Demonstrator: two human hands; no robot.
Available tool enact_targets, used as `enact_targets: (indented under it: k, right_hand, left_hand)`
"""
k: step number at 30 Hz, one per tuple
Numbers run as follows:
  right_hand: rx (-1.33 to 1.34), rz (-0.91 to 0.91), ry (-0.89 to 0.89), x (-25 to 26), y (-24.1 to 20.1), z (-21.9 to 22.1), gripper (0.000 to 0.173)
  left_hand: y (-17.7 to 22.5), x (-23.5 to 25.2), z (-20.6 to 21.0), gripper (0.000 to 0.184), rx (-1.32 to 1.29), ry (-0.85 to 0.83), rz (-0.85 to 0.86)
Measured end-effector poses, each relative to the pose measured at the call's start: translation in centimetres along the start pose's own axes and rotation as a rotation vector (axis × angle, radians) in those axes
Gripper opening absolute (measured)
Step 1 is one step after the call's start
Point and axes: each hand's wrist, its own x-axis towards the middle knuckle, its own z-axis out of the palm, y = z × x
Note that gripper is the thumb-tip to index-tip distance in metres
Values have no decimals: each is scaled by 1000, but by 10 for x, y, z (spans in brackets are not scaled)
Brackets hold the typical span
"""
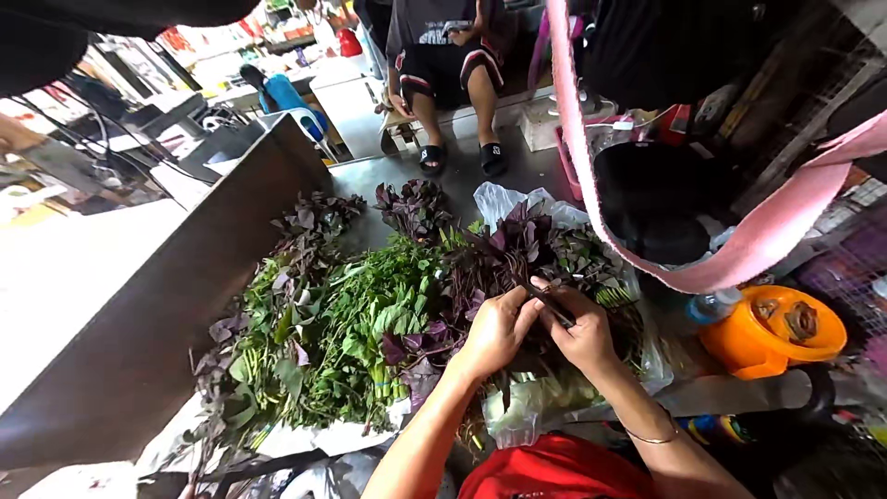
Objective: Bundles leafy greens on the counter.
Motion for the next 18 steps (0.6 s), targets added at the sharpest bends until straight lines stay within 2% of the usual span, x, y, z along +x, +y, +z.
enact_targets:
  k: [2,5,10,12,14,16,18]
  right_hand:
    - [-83,126,-121,-8,23,-2,33]
    - [-191,385,-292,-20,59,-16,41]
    - [-244,569,-427,2,58,-36,49]
    - [-160,538,-392,12,48,-43,53]
    - [52,411,-328,17,27,-45,58]
    - [321,355,-373,21,-1,-49,69]
    - [460,289,-455,25,-20,-54,73]
  left_hand:
    - [-3,-2,-2,35,-112,-3,-16]
    - [5,-1,-19,38,-230,-15,89]
    - [3,3,-45,41,-163,-33,96]
    - [7,5,-51,40,-72,-59,78]
    - [8,7,-51,40,41,-82,72]
    - [10,6,-45,39,144,-94,47]
    - [15,3,-36,36,223,-73,48]
